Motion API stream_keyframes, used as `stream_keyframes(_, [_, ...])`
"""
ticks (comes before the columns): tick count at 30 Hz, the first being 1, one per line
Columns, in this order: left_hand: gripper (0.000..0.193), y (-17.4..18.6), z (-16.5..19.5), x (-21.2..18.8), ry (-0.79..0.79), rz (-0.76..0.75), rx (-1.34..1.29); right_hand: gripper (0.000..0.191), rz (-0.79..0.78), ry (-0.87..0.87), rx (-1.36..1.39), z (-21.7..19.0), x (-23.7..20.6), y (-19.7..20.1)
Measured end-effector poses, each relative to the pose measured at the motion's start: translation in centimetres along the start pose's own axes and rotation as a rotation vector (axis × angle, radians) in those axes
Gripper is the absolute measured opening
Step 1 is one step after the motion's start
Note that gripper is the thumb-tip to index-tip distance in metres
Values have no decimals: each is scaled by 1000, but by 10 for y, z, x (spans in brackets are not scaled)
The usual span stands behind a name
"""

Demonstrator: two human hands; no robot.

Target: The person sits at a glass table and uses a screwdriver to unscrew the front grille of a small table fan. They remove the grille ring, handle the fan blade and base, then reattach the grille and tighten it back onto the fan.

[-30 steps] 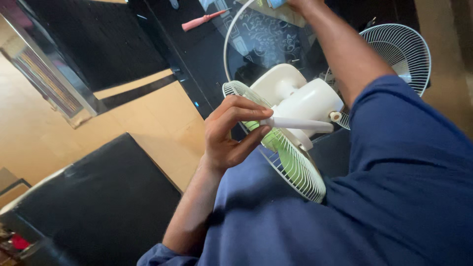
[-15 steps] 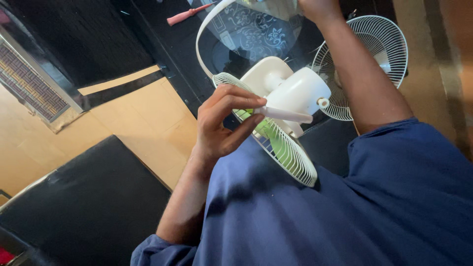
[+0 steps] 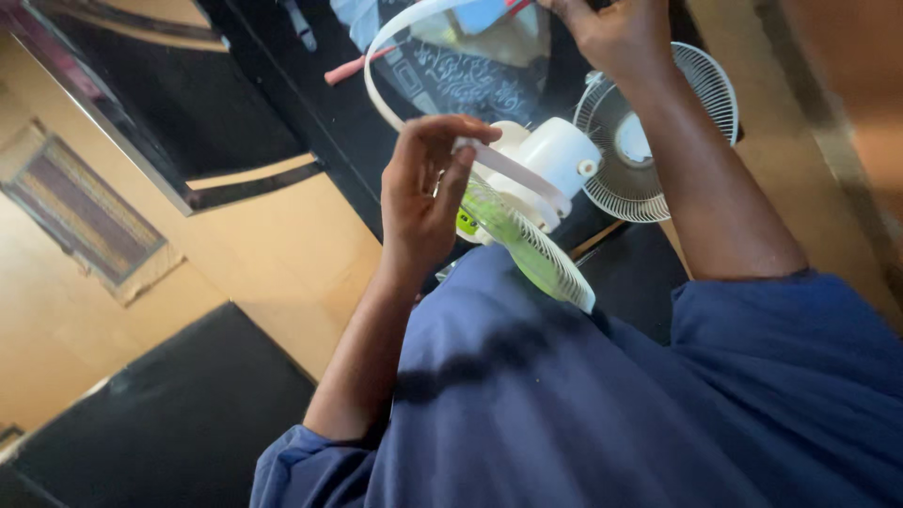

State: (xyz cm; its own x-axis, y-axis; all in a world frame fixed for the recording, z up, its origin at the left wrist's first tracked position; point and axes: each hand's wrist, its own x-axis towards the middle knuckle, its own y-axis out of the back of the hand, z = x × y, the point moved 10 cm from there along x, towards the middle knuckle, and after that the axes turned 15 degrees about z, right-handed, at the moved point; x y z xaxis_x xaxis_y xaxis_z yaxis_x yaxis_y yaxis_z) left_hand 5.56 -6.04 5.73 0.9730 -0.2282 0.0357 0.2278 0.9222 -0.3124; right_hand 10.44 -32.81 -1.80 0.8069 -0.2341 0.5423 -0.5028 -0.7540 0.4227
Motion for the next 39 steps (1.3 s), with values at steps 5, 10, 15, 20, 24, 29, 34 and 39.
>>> stream_keyframes(5, [16, -4, -2, 6, 30, 17, -187, 10, 23, -45, 7, -66, 5, 22])
stream_keyframes(10, [20, -11, -21, 13, 177, 63, -443, 22, 66, 199, -135, -142, 6, 22])
stream_keyframes(15, [22, -9, -55, 21, 315, 152, -608, 22, 4, 132, -72, -176, -3, -5])
stream_keyframes(20, [22, 3, -69, 24, 274, 174, -739, 27, 23, 163, -100, -211, -26, -22])
stream_keyframes(24, [19, 19, -69, 15, 230, 212, -764, 27, 29, 117, -90, -227, -38, -30])
stream_keyframes(29, [19, 20, -64, 5, 178, 201, -774, 21, 58, 70, -66, -237, -49, -23])
stream_keyframes(34, [20, 5, -70, -1, 193, 139, -787, 12, 145, 90, -133, -243, -57, -9])
stream_keyframes(39, [23, -4, -80, -3, 202, 148, -672, 15, 179, 111, -227, -250, -66, -2])
